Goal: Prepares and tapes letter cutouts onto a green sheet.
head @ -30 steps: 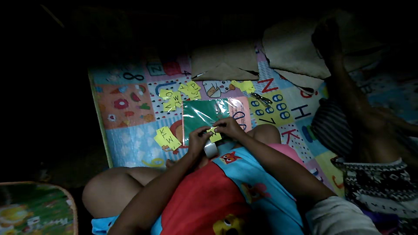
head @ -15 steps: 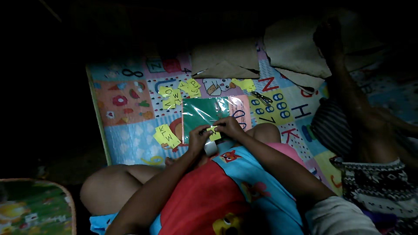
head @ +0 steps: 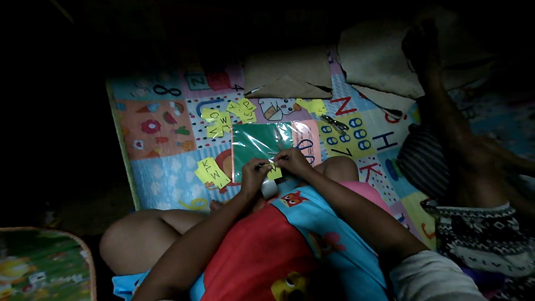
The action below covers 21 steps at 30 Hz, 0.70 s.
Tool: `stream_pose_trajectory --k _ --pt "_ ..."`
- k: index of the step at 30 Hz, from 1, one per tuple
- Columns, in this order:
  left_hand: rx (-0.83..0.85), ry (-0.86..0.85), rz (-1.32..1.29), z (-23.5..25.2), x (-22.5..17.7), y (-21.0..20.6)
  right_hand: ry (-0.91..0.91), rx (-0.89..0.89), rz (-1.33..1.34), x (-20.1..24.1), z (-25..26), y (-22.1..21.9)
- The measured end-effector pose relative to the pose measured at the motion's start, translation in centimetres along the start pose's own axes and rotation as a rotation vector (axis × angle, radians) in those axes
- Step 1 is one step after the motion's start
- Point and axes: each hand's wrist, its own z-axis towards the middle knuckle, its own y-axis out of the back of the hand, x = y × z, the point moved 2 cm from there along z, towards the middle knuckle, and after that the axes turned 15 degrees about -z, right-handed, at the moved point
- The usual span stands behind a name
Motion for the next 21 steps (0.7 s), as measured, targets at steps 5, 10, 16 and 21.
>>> stream_pose_trajectory --k 5,10,16,21 --pt "-0.019 0.027 0.003 0.0 -0.1 0.0 -0.007 0.03 -0.015 0.3 0.0 0.1" --pt "-0.012 0.06 -0.01 0.2 -0.1 -0.1 0.096 -0.072 -0.062 0.1 0.2 -0.1" --pt "0.037 0.04 -0.047 0.7 0.7 0.1 0.086 0.002 -0.015 0.5 0.0 0.7" --pt "0.131 0.043 -0.057 0.8 0.9 0.1 0.057 0.004 -0.034 0.3 0.2 1.1"
